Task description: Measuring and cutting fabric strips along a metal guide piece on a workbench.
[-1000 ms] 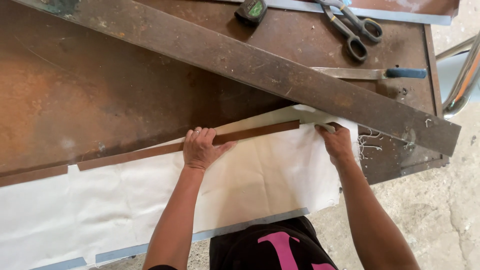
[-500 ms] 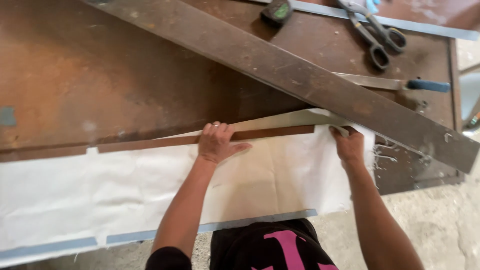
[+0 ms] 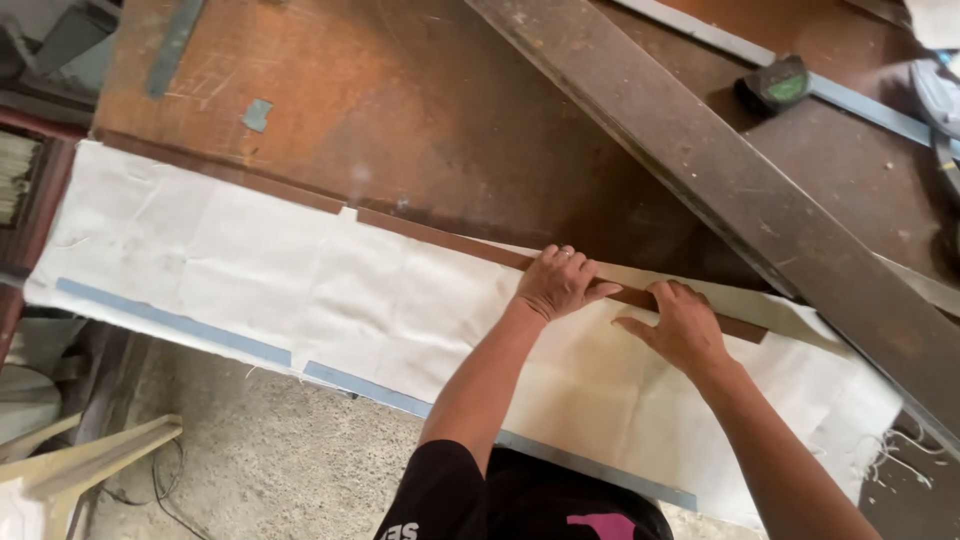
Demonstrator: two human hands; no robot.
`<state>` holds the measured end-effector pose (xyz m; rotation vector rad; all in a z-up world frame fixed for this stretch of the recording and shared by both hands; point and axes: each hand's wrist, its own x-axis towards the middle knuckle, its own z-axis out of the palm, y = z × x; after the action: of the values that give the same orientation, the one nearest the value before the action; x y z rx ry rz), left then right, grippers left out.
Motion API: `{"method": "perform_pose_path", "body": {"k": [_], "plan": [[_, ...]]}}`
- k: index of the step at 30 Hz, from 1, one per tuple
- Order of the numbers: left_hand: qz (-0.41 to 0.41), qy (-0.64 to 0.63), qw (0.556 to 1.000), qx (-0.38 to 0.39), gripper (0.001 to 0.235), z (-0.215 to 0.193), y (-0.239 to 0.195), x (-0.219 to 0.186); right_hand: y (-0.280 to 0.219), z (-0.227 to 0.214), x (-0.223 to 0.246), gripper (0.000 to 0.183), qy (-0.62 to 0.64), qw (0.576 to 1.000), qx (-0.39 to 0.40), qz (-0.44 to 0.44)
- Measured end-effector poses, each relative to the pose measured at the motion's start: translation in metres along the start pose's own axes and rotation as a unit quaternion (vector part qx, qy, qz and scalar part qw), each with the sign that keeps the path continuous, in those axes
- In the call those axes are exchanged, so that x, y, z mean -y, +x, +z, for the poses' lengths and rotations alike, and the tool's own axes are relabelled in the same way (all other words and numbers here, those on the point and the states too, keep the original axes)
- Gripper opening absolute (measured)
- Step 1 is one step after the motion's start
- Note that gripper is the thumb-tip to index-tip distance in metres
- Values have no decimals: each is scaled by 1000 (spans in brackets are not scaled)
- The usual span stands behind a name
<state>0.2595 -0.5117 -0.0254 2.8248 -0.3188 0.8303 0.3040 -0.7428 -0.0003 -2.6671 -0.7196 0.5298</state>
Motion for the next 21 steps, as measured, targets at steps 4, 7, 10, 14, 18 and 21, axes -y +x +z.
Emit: {"method": "perform_pose_path", "body": {"k": [4, 7, 10, 14, 18, 21], "plan": [[-20, -47, 998, 20, 61, -12, -2, 22, 10, -15, 13, 70, -36, 996, 65, 57], [-58, -51, 996, 43, 67, -50, -17, 91, 9, -34, 29, 66, -50, 985, 124, 108], [-106, -6, 991, 78, 71, -104, -42, 192, 9, -35, 32, 60, -67, 977, 142, 142], [-100, 121, 981, 111, 60, -156, -91, 295, -1, -7, -3, 52, -115, 990, 52, 59], [-120, 104, 976, 151, 53, -164, -99, 348, 2, -7, -3, 44, -89, 985, 80, 121], [-115, 138, 973, 144, 56, -177, -109, 374, 6, -14, 8, 67, -146, 957, 165, 188]]}}
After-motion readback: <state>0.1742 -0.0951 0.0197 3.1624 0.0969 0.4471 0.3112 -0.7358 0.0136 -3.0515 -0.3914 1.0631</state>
